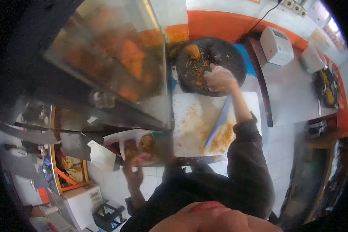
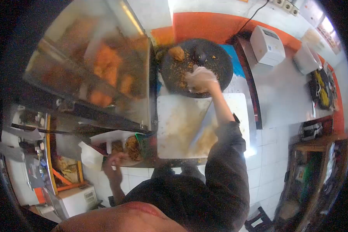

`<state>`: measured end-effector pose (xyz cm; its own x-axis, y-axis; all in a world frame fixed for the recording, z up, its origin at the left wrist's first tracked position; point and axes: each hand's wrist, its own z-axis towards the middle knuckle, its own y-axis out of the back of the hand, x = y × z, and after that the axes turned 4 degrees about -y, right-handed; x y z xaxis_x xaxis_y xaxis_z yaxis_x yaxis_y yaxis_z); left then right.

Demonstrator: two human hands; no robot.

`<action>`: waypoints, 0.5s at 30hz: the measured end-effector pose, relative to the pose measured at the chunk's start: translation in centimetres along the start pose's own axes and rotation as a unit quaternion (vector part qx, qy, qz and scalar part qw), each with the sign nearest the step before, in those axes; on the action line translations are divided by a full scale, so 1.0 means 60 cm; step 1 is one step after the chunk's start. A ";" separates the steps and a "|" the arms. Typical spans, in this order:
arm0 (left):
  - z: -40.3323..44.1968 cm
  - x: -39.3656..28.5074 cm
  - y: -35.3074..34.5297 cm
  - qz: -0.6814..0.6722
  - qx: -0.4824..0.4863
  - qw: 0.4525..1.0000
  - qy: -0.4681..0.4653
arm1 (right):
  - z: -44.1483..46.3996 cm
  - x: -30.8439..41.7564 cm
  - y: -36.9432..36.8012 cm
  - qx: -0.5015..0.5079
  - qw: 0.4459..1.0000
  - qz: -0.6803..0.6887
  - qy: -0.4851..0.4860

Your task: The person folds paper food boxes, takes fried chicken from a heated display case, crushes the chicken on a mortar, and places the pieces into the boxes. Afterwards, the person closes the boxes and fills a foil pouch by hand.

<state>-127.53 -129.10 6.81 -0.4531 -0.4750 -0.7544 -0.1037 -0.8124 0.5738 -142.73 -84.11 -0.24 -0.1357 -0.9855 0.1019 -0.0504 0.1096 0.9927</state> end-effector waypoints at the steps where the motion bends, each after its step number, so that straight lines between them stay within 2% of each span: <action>1: 0.002 0.011 0.002 0.039 -0.060 0.997 0.000 | 0.004 -0.033 -0.002 0.012 0.992 -0.060 0.109; 2: 0.002 0.017 0.006 0.036 -0.097 0.994 0.032 | 0.007 -0.066 -0.003 0.011 0.969 -0.115 0.219; 3: 0.003 0.021 0.007 0.032 -0.136 0.988 0.060 | 0.004 -0.083 0.015 -0.008 0.970 -0.123 0.211; 5: 0.011 0.020 0.004 0.048 -0.160 0.985 0.052 | -0.001 -0.077 0.013 0.096 0.993 0.000 0.071; 6: 0.012 0.018 0.002 0.059 -0.184 0.980 0.035 | 0.010 -0.103 -0.059 0.004 0.986 0.084 0.142; 8: 0.022 0.009 -0.003 0.088 -0.171 0.981 0.031 | 0.004 -0.087 -0.086 -0.179 0.928 0.225 0.239; 9: 0.026 0.006 -0.008 0.115 -0.152 0.981 0.025 | -0.002 -0.078 -0.082 -0.075 0.981 0.079 0.160; 11: 0.028 0.005 -0.019 0.117 -0.159 0.980 0.028 | -0.020 -0.037 -0.047 -0.021 0.959 0.279 -0.031; 12: 0.032 0.005 -0.023 0.122 -0.163 0.979 0.024 | -0.015 -0.017 -0.028 -0.019 0.960 0.279 -0.028; 13: 0.041 -0.001 -0.026 0.124 -0.167 0.978 0.025 | -0.006 0.003 -0.010 -0.127 0.974 0.174 -0.070; 14: 0.050 -0.016 -0.028 0.106 -0.167 0.980 0.025 | 0.000 0.012 -0.005 -0.229 0.965 0.065 -0.111; 15: 0.054 -0.024 -0.030 0.087 -0.166 0.982 0.024 | 0.009 0.009 -0.014 -0.226 0.966 0.067 -0.109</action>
<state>-129.57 -125.85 7.88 -0.3952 -0.6255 -0.6727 0.2695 -0.7791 0.5661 -143.33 -84.69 -1.06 -0.3185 -0.9103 0.2643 0.4120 0.1181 0.9035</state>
